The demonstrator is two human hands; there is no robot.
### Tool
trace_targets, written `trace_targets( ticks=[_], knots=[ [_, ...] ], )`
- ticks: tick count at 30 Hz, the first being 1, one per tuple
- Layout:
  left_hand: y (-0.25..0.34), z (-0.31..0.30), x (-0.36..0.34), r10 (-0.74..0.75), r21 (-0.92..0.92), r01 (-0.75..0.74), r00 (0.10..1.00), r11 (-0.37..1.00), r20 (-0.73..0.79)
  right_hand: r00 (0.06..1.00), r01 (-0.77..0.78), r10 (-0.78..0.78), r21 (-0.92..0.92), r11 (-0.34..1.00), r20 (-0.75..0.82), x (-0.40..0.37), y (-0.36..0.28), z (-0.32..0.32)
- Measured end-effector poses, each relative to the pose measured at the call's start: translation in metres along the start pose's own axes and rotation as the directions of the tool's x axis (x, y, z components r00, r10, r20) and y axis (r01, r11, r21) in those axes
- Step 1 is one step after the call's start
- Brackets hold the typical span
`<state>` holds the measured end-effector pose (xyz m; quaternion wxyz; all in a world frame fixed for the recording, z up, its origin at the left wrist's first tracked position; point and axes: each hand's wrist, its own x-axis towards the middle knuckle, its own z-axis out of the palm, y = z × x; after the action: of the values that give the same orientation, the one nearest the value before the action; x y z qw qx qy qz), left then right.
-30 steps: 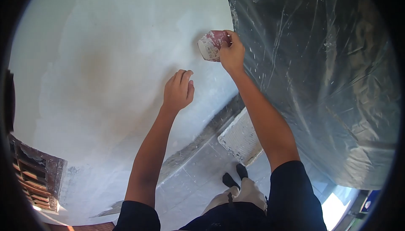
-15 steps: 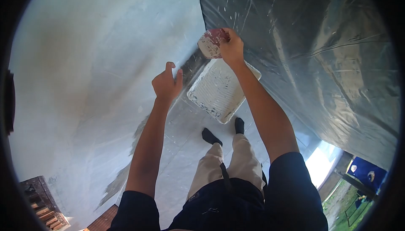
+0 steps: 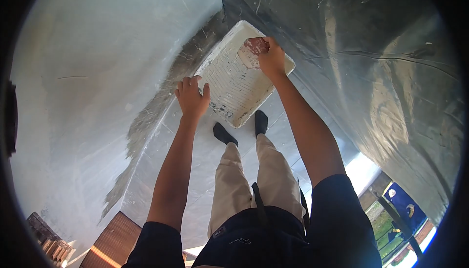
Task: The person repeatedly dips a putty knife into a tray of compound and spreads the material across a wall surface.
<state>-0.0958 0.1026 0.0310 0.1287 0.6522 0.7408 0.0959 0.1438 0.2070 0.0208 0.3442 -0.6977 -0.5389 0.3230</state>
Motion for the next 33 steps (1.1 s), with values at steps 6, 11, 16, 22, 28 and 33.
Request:
trace_targets(
  ticks=[6, 11, 16, 22, 28, 33],
  knots=[
    [-0.008, 0.048, -0.031, -0.113, -0.011, 0.113, 0.993, 0.994, -0.013, 0.997, -0.040, 0.053, -0.223, 0.974, 0.052, -0.006, 0.058, 0.010],
    [-0.008, 0.075, -0.052, -0.246, -0.194, 0.228, 0.966, 0.954, -0.077, 0.991, -0.019, 0.053, -0.259, 0.966, 0.124, -0.012, 0.085, 0.013],
    [-0.012, 0.098, -0.065, -0.319, -0.280, 0.291, 0.946, 0.915, -0.058, 0.992, -0.007, 0.043, -0.282, 0.959, 0.119, -0.016, 0.097, 0.018],
    [-0.009, 0.110, -0.068, -0.392, -0.385, 0.373, 0.919, 0.844, 0.032, 0.995, -0.008, 0.034, -0.277, 0.961, 0.089, -0.018, 0.108, 0.024],
    [-0.005, 0.122, -0.071, -0.382, -0.434, 0.360, 0.923, 0.826, 0.038, 0.997, 0.063, -0.051, -0.268, 0.961, 0.050, -0.014, 0.118, 0.025],
    [0.001, 0.124, -0.069, -0.391, -0.463, 0.354, 0.920, 0.813, 0.017, 0.997, 0.056, -0.039, -0.311, 0.949, 0.061, -0.008, 0.114, 0.026]
  ],
)
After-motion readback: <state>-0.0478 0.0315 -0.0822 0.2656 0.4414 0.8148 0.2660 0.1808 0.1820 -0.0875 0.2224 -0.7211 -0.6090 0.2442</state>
